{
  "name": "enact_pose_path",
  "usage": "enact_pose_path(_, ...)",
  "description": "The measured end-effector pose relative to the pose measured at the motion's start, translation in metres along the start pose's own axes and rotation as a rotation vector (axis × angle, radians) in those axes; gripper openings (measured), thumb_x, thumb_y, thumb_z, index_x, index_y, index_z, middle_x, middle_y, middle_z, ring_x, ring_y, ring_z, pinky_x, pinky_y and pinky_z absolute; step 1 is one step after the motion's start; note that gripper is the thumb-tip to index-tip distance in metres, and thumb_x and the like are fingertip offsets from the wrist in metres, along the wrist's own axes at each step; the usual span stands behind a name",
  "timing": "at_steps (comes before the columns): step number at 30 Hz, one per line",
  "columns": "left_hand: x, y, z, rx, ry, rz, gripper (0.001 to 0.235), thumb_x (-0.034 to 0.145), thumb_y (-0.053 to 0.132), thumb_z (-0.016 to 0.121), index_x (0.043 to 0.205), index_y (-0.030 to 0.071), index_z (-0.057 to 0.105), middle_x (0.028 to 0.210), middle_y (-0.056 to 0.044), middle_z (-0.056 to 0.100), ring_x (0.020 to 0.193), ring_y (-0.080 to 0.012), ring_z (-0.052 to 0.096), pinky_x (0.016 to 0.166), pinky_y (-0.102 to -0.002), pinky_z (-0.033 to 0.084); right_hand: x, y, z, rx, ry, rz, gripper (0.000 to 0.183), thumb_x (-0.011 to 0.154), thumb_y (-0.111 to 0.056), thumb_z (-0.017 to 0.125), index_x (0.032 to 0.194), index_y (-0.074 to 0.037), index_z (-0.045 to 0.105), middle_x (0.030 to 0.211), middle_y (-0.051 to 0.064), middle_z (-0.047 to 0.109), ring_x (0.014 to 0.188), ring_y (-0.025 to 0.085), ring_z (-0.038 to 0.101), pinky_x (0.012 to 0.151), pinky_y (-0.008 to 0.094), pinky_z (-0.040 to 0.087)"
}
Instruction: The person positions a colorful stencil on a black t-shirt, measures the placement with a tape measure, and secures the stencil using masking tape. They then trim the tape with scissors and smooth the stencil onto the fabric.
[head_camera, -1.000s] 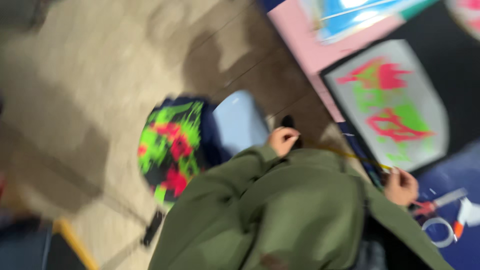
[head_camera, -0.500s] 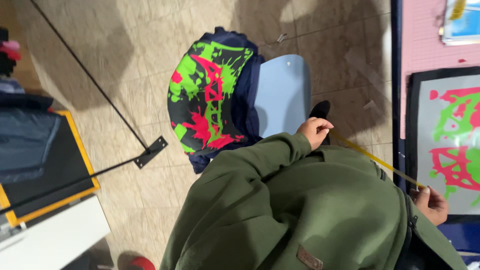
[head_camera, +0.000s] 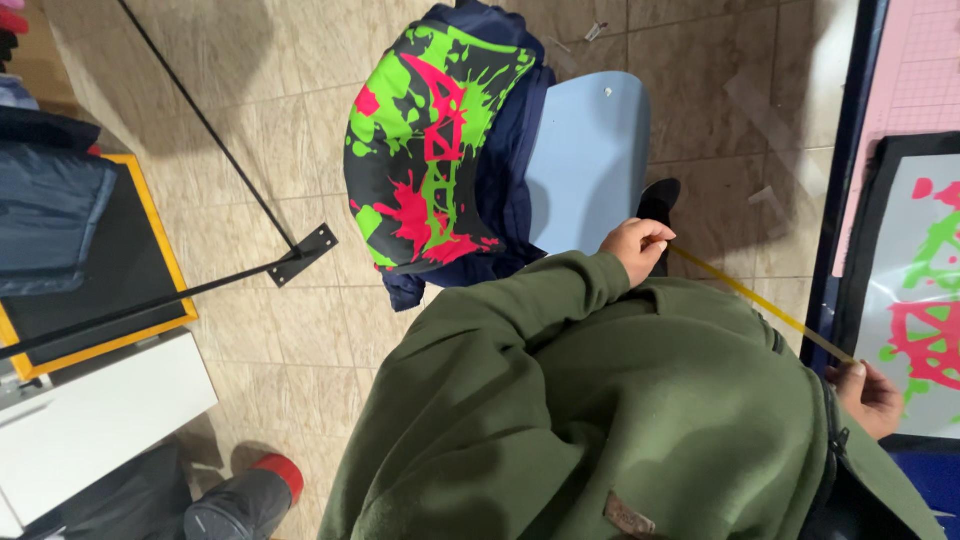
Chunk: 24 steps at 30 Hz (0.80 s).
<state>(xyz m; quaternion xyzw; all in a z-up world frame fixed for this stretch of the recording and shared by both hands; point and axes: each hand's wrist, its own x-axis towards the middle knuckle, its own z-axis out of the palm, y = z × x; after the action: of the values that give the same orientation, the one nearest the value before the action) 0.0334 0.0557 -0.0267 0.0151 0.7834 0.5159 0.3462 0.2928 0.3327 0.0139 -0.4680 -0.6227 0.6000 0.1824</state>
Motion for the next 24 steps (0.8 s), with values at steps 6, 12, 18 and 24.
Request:
enact_pose_path(6,0.002,0.006,-0.001,-0.001,-0.016,-0.024,0.017,0.096,0.012,0.065,0.111,0.010,0.073,0.109,-0.008,0.067,0.093,-0.0202,0.070,0.088,-0.033,0.058,0.001,0.003,-0.002,-0.029,0.011,0.000,0.016,0.114,-0.004,0.067,0.125,0.003,0.057,0.113,0.014,0.071,0.095,0.017,0.073,0.087,0.028,0.062)
enact_pose_path(12,-0.002,0.006,0.000,0.032,-0.043,-0.012,0.018,0.096,0.014,0.065,0.112,0.011,0.072,0.111,-0.007,0.067,0.095,-0.0199,0.069,0.089,-0.033,0.058,-0.004,0.013,-0.008,-0.023,0.049,-0.006,0.015,0.115,-0.003,0.068,0.125,0.003,0.057,0.110,0.014,0.071,0.091,0.017,0.072,0.083,0.028,0.060)
enact_pose_path(18,0.002,0.000,0.004,0.037,-0.006,0.118,0.017,0.095,0.013,0.067,0.111,0.012,0.073,0.107,-0.009,0.069,0.093,-0.0229,0.070,0.085,-0.035,0.058,-0.007,0.013,-0.009,-0.009,0.077,-0.018,0.014,0.114,-0.003,0.069,0.125,0.003,0.061,0.106,0.013,0.072,0.090,0.017,0.072,0.082,0.030,0.059)
enact_pose_path(24,0.018,-0.023,0.007,0.110,-0.020,0.282,0.016,0.093,0.015,0.070,0.108,0.010,0.075,0.103,-0.010,0.073,0.093,-0.0236,0.071,0.085,-0.035,0.058,-0.021,0.010,-0.005,-0.104,0.209,-0.022,0.015,0.112,-0.007,0.071,0.121,0.003,0.067,0.099,0.011,0.072,0.086,0.015,0.069,0.078,0.028,0.057)
